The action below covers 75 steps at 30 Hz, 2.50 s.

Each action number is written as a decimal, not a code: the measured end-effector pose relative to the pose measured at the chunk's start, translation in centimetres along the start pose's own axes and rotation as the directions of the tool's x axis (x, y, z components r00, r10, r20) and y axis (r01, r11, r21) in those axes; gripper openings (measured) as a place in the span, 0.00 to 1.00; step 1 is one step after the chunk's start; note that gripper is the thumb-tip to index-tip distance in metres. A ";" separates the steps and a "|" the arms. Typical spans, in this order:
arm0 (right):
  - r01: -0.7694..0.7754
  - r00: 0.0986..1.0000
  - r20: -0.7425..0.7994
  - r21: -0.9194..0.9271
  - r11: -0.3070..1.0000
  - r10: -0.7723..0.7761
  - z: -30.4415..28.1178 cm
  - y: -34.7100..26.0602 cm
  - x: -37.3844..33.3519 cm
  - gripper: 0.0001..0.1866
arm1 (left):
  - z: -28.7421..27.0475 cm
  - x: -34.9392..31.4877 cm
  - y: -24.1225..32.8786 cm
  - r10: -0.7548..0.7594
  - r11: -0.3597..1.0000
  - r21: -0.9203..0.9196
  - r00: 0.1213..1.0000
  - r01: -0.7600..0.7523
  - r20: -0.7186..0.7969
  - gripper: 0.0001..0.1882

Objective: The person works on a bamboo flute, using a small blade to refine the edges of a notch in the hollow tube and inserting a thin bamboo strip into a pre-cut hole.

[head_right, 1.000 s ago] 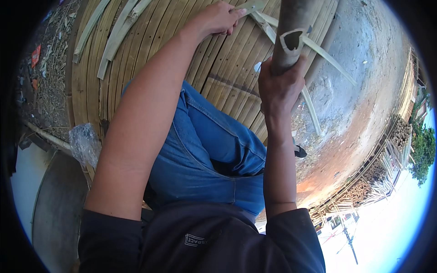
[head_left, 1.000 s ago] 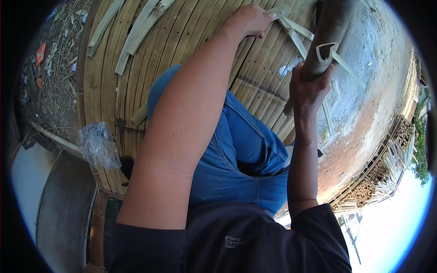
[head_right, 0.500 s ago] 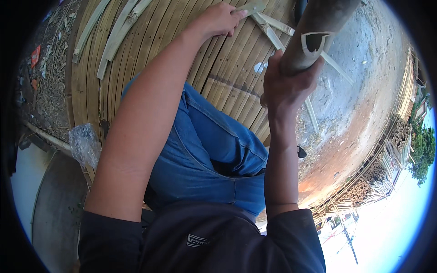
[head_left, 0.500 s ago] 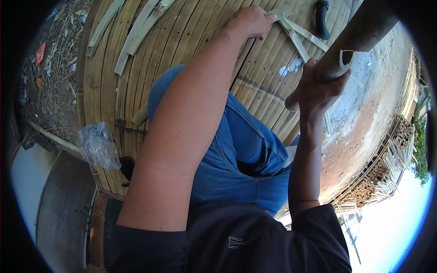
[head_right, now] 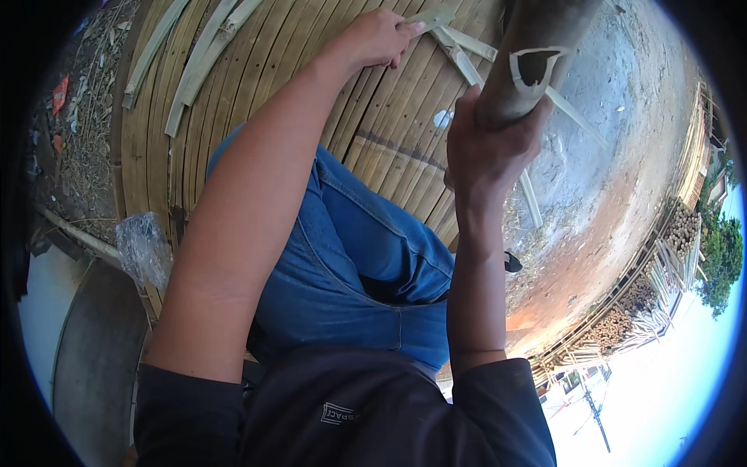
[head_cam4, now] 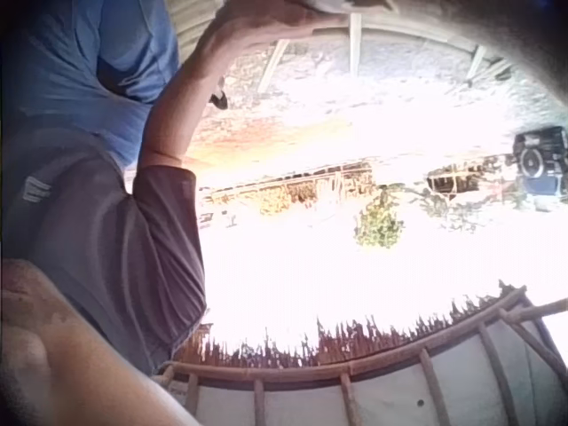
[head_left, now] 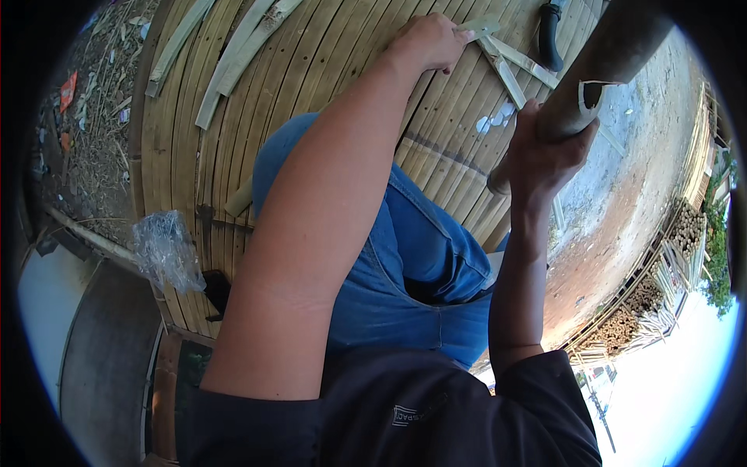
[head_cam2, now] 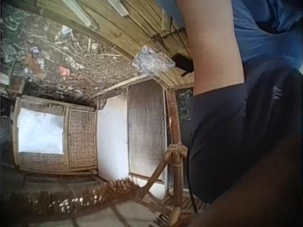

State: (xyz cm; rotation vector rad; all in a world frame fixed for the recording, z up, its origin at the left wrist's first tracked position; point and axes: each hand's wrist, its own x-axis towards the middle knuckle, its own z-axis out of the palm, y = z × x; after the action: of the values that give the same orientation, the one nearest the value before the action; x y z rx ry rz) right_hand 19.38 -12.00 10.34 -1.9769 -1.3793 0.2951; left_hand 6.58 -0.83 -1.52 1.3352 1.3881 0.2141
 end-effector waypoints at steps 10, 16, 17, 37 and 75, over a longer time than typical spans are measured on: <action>0.037 0.952 0.296 -0.356 0.934 0.076 1.1 4.0 0.4 0.24 | 0.5 0.0 -0.2 -0.001 1.000 -0.011 1.000 0.001 0.028 0.26; 0.024 0.998 0.055 -0.122 0.992 -0.017 -0.4 1.8 0.2 0.24 | 0.5 0.1 0.0 0.070 0.998 -0.010 0.997 -0.070 -0.018 0.26; 0.015 0.998 0.059 -0.129 0.991 -0.007 0.4 3.3 -0.4 0.24 | 0.8 -0.2 -0.3 0.064 0.998 -0.012 0.998 -0.064 -0.007 0.26; -0.192 0.936 0.267 -0.164 0.968 0.231 -1.2 2.5 -0.1 0.24 | 0.3 0.2 0.4 0.027 0.999 0.045 1.000 -0.027 0.004 0.27; 0.087 0.906 0.423 -0.199 0.976 0.005 0.4 10.2 5.4 0.30 | -5.1 -0.1 0.8 -0.014 0.999 -0.038 0.981 0.022 0.191 0.24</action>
State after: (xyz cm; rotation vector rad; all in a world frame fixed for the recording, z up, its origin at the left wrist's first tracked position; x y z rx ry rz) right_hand 28.85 -9.01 4.40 -2.1372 -1.7866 0.6065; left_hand 3.06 2.06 0.86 1.2750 1.2273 0.0983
